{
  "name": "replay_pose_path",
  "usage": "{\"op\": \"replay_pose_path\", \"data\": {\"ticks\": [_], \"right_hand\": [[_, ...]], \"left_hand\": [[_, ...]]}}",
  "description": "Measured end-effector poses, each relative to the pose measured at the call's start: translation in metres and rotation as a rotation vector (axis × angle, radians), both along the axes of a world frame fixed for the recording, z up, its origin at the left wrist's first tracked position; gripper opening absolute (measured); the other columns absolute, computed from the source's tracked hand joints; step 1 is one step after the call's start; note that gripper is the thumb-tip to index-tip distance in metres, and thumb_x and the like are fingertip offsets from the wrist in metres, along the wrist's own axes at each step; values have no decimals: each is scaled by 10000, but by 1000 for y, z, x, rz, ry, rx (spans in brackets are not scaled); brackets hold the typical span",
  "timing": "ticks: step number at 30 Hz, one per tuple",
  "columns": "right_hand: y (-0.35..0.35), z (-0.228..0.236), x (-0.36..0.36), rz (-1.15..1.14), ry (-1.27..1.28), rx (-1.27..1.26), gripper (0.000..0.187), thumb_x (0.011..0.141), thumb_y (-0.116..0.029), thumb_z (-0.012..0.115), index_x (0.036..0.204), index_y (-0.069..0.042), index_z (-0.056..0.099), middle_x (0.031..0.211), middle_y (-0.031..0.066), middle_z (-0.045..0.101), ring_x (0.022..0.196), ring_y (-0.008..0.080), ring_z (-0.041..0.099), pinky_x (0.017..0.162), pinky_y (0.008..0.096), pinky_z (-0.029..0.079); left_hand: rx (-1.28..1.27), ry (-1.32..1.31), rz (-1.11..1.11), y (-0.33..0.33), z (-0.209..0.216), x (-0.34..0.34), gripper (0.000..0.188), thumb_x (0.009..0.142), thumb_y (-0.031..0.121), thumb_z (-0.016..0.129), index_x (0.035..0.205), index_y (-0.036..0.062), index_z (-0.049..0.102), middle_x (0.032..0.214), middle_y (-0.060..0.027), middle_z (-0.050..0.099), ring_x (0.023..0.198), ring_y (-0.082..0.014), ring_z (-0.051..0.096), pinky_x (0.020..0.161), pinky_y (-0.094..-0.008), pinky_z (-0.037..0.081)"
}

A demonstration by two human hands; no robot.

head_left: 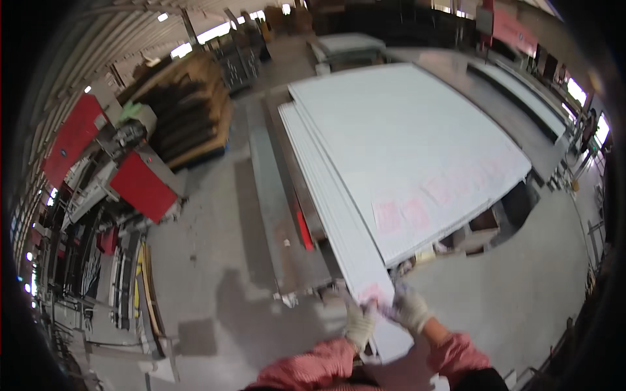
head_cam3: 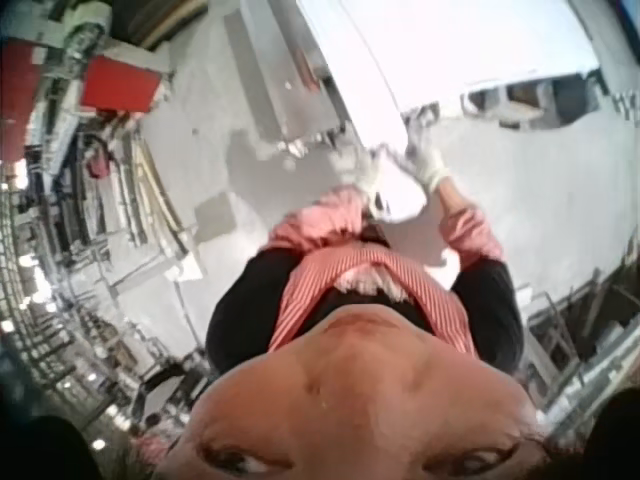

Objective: The worker attaches product labels to long industrial components, organizes them into stacks, and secures them with tape.

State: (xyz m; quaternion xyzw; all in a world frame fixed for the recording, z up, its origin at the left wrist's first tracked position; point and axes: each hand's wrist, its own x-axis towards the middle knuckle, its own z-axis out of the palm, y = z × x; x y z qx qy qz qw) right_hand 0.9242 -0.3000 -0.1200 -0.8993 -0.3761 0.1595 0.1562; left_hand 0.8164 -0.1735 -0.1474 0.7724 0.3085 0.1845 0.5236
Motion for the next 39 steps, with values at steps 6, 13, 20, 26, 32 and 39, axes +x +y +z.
{"op": "replay_pose_path", "data": {"ticks": [6,13,20,26,32,39], "right_hand": [[-28,22,28,-31,554,96,482,877,-396,685,1150,-2,630,967,139,701,860,220,648,807,348,508],[13,-20,4,-40,381,517,669,888,-519,611,1231,54,566,1091,216,674,1031,305,643,895,401,487],[9,11,-3,-389,610,340,774,832,-531,692,1252,99,528,1126,229,648,1075,255,596,926,354,455],[1,17,-16,-417,937,560,815,800,-459,762,1299,116,469,1163,184,620,1069,243,569,920,308,455],[6,41,0,-378,788,322,890,802,-486,752,1328,141,403,1207,176,612,1086,219,573,945,317,448],[-6,-6,11,-291,817,294,906,759,-541,766,1294,122,458,1205,181,621,1129,227,563,956,322,451]], "left_hand": [[260,47,-440,-52,-26,-106,626,929,240,583,1455,27,318,1398,-246,431,1273,-423,443,1066,-542,361],[-840,-328,180,0,-48,-8,455,869,246,717,1232,28,549,1113,-25,606,953,-140,568,835,-294,482],[-829,46,56,14,11,-4,485,878,372,691,1192,22,573,1084,-84,647,970,-188,596,875,-323,469],[-671,146,49,5,-59,-40,607,906,473,622,1289,18,502,1056,-84,651,963,-195,601,867,-310,469],[-754,66,-13,-6,-21,-26,671,791,381,778,1315,64,502,1157,-92,653,1010,-203,614,869,-327,477],[-586,51,-33,0,-48,-11,615,864,321,716,1362,87,442,1082,-86,672,969,-197,632,822,-307,497]]}}
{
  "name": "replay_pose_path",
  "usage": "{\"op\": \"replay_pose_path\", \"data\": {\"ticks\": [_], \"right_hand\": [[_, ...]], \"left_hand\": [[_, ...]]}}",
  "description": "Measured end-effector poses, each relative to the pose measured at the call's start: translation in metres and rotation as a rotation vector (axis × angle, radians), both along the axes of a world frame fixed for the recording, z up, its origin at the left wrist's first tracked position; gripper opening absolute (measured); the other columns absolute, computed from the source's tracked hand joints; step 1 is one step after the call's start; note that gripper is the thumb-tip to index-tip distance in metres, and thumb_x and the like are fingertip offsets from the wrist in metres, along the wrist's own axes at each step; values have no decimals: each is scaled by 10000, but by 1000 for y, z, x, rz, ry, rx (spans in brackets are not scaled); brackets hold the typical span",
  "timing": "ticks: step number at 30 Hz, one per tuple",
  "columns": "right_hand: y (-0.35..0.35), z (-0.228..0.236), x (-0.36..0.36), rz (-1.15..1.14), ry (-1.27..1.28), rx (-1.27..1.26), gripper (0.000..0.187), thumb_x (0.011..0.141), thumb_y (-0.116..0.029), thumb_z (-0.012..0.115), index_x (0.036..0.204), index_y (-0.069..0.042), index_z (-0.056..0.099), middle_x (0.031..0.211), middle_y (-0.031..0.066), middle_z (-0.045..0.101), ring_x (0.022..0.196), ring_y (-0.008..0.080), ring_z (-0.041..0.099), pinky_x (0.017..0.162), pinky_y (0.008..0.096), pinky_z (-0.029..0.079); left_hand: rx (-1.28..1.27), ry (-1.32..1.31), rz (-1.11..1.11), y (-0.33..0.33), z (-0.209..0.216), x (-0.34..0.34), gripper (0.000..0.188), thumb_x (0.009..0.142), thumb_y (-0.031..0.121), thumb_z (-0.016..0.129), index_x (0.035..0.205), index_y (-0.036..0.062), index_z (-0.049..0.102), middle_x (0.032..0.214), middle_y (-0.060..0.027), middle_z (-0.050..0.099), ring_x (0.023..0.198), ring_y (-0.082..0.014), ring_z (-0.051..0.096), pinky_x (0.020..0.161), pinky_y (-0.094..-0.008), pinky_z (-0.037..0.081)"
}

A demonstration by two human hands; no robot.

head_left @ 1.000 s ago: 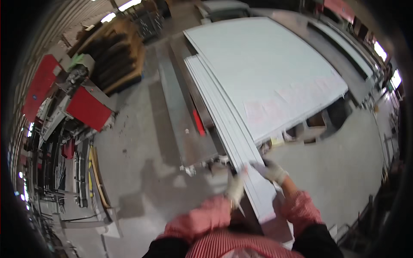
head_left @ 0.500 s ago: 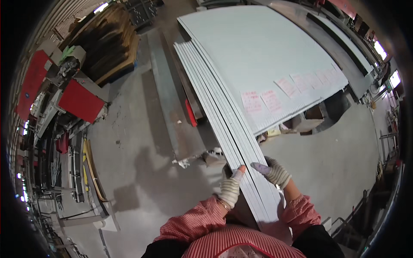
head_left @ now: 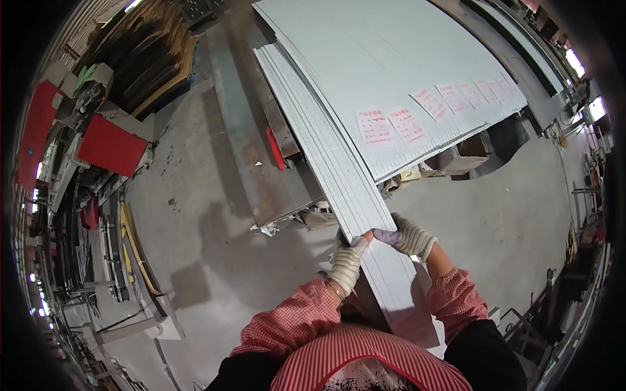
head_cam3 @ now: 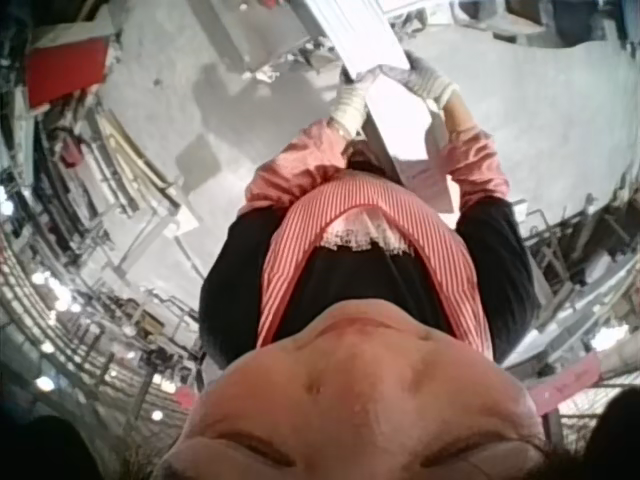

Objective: The worker attaches product labels to long industrial components, organizes them into stacks, and secures them with tape.

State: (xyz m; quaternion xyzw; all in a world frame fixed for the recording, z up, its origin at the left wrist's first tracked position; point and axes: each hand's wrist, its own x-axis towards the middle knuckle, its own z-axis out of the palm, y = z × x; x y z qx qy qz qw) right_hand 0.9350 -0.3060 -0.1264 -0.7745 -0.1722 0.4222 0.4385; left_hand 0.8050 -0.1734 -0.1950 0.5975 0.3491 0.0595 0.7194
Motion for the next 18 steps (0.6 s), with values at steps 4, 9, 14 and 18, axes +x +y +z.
{"op": "replay_pose_path", "data": {"ticks": [4,9,14,18], "right_hand": [[1,1,3,-143,175,89,951,738,-564,773,1291,142,459,1209,244,602,1166,274,552,970,349,442],[-1,17,-10,-28,28,-106,947,822,-652,622,1321,133,441,1233,255,577,1158,271,549,976,333,433],[-11,33,-21,-64,-7,-87,828,881,-650,528,1239,97,543,944,199,683,877,275,654,799,362,506],[-22,-26,1,22,-140,-230,687,915,-579,526,1106,75,604,749,195,651,710,301,632,680,389,495]], "left_hand": [[-568,-142,145,10,-9,-3,586,853,120,718,1357,49,428,1142,-82,633,1004,-184,608,862,-290,494],[-564,-115,173,6,9,3,584,856,86,703,1368,37,426,1209,-61,593,1058,-169,570,931,-284,462],[-392,-172,65,4,59,-4,662,887,244,687,1429,44,364,1298,-82,540,1143,-166,519,989,-293,418],[-176,-101,-46,-3,43,16,799,931,393,589,1494,8,173,1305,-99,534,1149,-177,512,994,-301,409]]}}
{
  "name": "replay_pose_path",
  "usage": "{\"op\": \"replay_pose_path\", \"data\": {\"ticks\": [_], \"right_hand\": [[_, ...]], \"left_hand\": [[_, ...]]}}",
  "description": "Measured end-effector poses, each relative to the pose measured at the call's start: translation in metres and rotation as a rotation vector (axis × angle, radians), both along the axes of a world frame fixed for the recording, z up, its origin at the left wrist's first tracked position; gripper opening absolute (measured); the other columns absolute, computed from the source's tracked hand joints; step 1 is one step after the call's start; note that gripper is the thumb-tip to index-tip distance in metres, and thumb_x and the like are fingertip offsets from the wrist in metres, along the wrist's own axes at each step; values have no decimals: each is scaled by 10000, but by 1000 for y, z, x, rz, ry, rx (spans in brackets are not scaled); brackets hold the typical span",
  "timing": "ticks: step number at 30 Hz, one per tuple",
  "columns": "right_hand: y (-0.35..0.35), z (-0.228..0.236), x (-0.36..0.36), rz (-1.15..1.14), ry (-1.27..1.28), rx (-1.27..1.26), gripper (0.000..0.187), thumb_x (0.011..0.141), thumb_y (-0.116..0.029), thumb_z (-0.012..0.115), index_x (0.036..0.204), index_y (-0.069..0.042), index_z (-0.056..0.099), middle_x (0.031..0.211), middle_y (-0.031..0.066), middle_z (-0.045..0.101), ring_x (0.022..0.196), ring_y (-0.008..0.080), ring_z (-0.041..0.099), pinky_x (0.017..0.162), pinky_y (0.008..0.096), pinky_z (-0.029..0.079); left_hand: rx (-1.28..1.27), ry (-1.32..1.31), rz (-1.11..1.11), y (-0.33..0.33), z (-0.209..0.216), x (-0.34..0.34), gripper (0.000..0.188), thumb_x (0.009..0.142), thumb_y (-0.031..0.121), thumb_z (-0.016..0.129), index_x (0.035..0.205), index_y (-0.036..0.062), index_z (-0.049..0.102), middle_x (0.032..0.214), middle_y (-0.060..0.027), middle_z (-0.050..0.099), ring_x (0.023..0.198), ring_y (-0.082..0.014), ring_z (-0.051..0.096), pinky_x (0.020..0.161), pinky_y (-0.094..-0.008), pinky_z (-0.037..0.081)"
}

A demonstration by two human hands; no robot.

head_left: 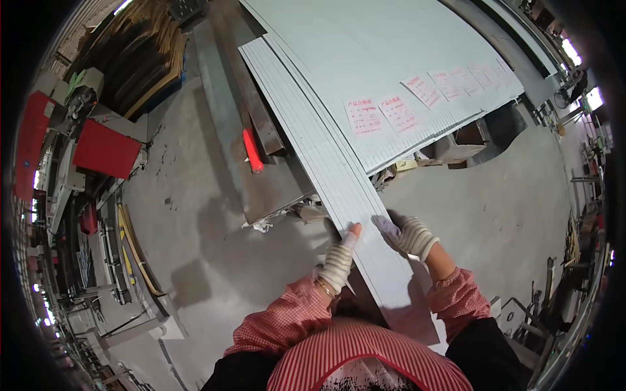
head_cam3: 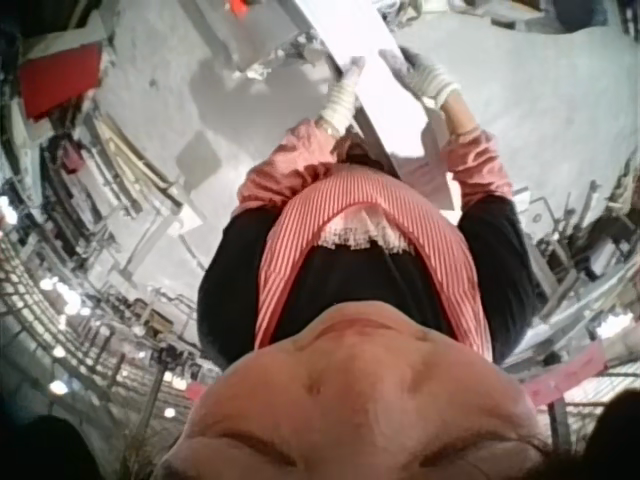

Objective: The worker attaches product labels to long industrial components, organizes them into stacks, and secures them with tape.

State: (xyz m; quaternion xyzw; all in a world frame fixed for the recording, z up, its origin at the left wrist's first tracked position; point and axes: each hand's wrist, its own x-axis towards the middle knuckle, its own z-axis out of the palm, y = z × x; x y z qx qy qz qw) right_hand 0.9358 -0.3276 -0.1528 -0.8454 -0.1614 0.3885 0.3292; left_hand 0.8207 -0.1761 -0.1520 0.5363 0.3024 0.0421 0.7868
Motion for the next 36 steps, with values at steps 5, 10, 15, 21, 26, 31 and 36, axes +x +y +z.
{"op": "replay_pose_path", "data": {"ticks": [5,10,15,21,26,31,36], "right_hand": [[24,43,-9,192,-265,-162,641,925,-551,486,1037,64,627,802,275,644,813,404,644,724,435,509],[35,58,-5,44,-154,-144,725,901,-609,490,1168,61,572,892,286,658,871,396,651,815,445,498],[27,37,-8,207,-326,-178,738,879,-563,583,1269,54,482,805,268,649,828,367,650,759,409,516],[19,120,26,-32,792,880,479,865,-242,723,1259,-84,502,1165,75,563,944,103,557,787,274,483],[68,182,56,855,102,774,816,850,-465,697,1475,-72,349,1352,150,545,1156,235,568,938,325,460],[25,-12,123,572,211,69,412,917,-240,641,1264,-23,589,1139,110,682,993,184,637,846,297,513],[14,-106,57,274,484,572,419,993,-306,513,1290,-12,539,1213,98,625,1048,228,595,855,354,516]], "left_hand": [[25,185,-44,14,2,-5,827,935,453,562,1483,-16,159,1344,-124,493,1228,-216,463,1043,-331,372],[-191,25,55,22,-28,-3,889,912,512,586,1514,43,130,1406,-156,446,1265,-231,451,1050,-316,375],[62,309,-120,33,-17,-6,892,875,471,665,1491,36,189,1345,-123,500,1181,-190,505,990,-327,419],[220,-202,88,44,90,5,345,816,5,715,1115,-11,544,789,-38,583,691,-128,618,642,-274,513],[443,-240,-188,88,139,-15,70,836,78,694,852,18,662,800,-43,657,686,-134,613,653,-282,493],[501,36,-210,97,-24,-28,133,863,175,663,799,61,640,687,-13,618,582,-117,532,541,-279,437],[-491,91,48,42,-73,-1,293,911,356,635,988,74,624,759,15,623,640,-105,566,548,-265,448]]}}
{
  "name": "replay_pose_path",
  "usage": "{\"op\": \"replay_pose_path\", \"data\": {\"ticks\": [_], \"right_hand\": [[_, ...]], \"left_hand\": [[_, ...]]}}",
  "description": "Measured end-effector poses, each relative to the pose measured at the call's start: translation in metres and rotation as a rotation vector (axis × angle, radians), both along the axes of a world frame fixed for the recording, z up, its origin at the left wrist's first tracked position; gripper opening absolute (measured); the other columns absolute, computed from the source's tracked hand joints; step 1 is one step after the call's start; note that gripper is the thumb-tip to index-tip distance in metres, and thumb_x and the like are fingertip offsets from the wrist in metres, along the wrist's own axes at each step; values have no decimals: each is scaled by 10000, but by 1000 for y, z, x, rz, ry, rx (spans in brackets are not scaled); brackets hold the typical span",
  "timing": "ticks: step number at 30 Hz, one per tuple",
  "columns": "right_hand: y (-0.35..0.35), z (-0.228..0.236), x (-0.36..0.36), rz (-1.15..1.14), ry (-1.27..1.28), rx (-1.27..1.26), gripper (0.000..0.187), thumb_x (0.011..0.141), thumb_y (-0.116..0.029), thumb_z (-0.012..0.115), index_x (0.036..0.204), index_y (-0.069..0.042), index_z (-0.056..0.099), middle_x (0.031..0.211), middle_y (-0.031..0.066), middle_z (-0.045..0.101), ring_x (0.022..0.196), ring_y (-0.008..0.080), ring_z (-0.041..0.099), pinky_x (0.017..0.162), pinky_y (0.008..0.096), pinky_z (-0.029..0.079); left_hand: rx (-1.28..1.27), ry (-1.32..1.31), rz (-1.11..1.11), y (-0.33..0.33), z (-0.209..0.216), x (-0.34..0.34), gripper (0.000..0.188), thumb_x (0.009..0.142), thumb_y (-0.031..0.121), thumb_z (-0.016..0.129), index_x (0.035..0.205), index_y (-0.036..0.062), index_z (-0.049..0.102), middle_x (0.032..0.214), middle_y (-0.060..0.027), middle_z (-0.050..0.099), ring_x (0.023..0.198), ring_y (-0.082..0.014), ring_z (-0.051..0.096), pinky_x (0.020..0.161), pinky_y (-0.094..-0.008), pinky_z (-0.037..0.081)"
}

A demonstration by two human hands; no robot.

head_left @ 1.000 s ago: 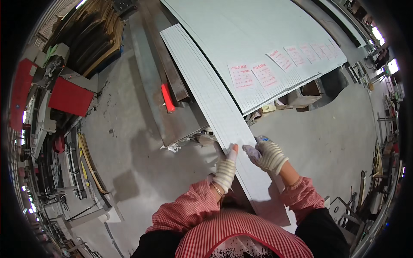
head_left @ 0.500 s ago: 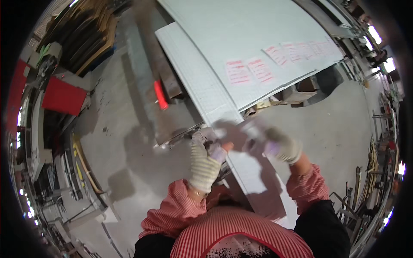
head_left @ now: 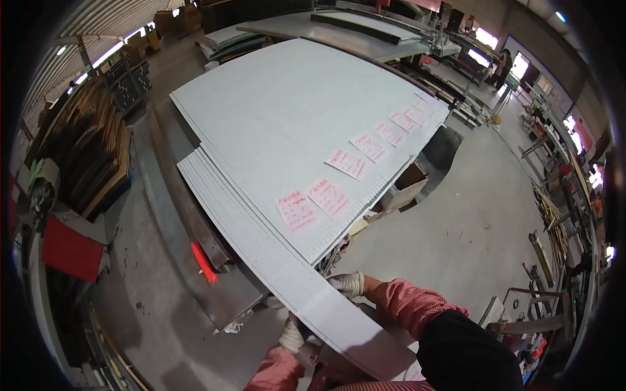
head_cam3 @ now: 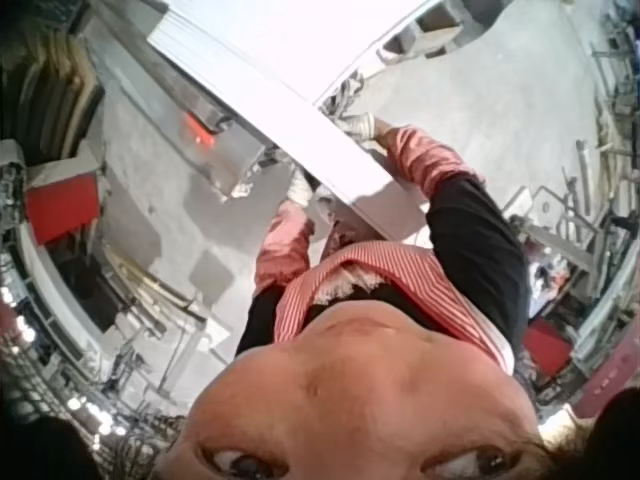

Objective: The worker attaches product labels to long industrial components, organizes them into stacks, and secures them with tape.

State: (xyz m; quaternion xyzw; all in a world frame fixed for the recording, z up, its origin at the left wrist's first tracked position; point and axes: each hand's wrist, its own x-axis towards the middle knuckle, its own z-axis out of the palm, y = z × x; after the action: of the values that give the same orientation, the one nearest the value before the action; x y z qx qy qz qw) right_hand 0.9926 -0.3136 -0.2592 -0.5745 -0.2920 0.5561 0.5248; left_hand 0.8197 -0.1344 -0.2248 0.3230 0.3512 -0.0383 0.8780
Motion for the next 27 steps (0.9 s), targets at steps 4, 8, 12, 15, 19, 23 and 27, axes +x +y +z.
{"op": "replay_pose_path", "data": {"ticks": [4,8,12,15,19,23,27], "right_hand": [[-15,32,-12,-291,-155,-43,522,992,-375,514,1372,-26,439,1232,177,584,1087,256,558,920,444,481],[84,165,-116,-184,-1391,-603,991,707,-332,785,1473,-15,241,1414,363,324,1292,467,386,1033,520,361],[57,159,-109,-302,-1278,-708,1030,648,-302,781,1476,-26,234,1446,386,214,1305,540,296,1054,571,312],[62,159,-102,-189,-1383,-627,1032,645,-381,789,1460,-27,266,1456,318,277,1290,497,351,1060,550,335],[58,243,-50,12,-1062,-453,800,788,-425,709,1384,-18,364,1219,254,483,1100,406,510,928,467,436],[52,245,-16,116,-1020,-320,385,867,-271,635,1192,-80,559,839,183,649,767,380,623,686,437,500],[39,162,-4,-8,-1214,-446,177,847,-213,549,902,-156,708,791,160,674,722,372,647,679,470,516]], "left_hand": [[-201,-174,-427,45,-43,-16,485,925,536,556,1161,115,599,890,20,637,738,-103,592,607,-240,486],[203,-1,-134,62,-84,-46,365,916,463,611,1117,159,626,909,23,635,740,-89,566,637,-251,476],[238,-233,70,57,69,7,308,910,273,619,1079,16,635,746,-60,656,665,-164,645,715,-311,554],[989,-366,-435,23,104,45,212,852,200,619,899,6,688,754,-74,685,669,-152,643,597,-300,506],[1734,-188,-612,20,111,52,403,750,375,746,1013,87,639,726,-132,665,706,-298,663,648,-393,525],[1585,-236,-612,10,101,57,609,732,370,757,1199,66,511,1033,-177,641,819,-333,669,701,-421,535],[1503,-137,-681,17,102,49,802,749,418,755,1373,54,407,1173,-203,615,1057,-346,597,838,-438,518]]}}
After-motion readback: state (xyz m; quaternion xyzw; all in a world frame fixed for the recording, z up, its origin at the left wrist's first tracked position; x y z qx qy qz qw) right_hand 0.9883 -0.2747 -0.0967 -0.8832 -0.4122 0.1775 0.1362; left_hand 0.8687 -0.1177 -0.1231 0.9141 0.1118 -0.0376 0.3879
